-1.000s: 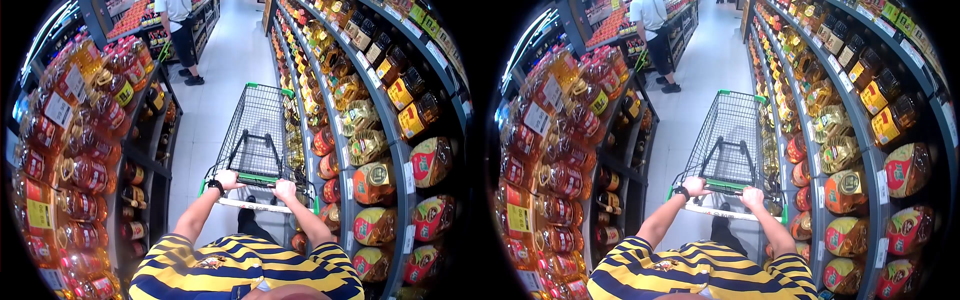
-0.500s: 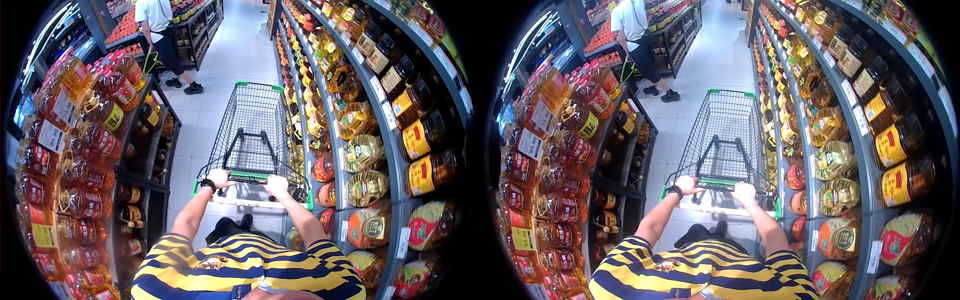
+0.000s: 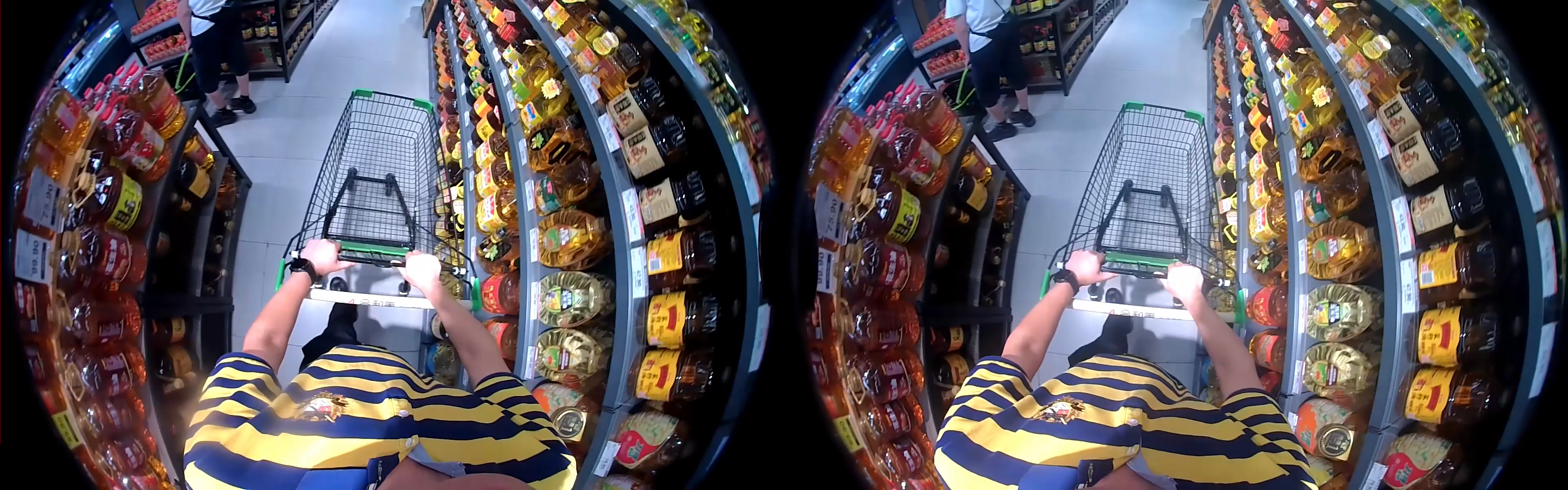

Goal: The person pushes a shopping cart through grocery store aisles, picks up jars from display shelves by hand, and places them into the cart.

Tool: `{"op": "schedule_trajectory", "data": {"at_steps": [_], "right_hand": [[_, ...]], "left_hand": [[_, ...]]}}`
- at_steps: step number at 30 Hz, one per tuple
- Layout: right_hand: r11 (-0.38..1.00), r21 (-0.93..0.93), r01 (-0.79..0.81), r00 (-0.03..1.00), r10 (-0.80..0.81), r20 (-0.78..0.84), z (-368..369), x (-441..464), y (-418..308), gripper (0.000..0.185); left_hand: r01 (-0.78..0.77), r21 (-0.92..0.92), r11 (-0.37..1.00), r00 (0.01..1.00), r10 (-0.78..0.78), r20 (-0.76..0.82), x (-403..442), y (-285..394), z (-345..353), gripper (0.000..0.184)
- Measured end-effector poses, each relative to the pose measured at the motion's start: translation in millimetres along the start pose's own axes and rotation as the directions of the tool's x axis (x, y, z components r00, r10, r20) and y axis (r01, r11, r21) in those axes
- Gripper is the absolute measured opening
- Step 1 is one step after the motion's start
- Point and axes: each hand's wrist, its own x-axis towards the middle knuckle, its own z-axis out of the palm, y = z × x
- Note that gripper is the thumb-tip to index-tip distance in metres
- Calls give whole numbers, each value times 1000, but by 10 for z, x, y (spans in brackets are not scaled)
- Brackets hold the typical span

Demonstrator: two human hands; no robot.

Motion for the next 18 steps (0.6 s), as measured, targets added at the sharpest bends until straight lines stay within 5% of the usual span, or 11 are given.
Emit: {"op": "schedule_trajectory", "data": {"at_steps": [3,18], "right_hand": [[1000,-5,24,994,-24,-106,33,329,113,45],[999,19,-39,994,40,-98,36,1644,432,41]], "left_hand": [[11,1,1000,1000,-11,18,312,-141,-155,54],[-63,-18,998,998,62,-24,1584,-858,-464,60]]}}
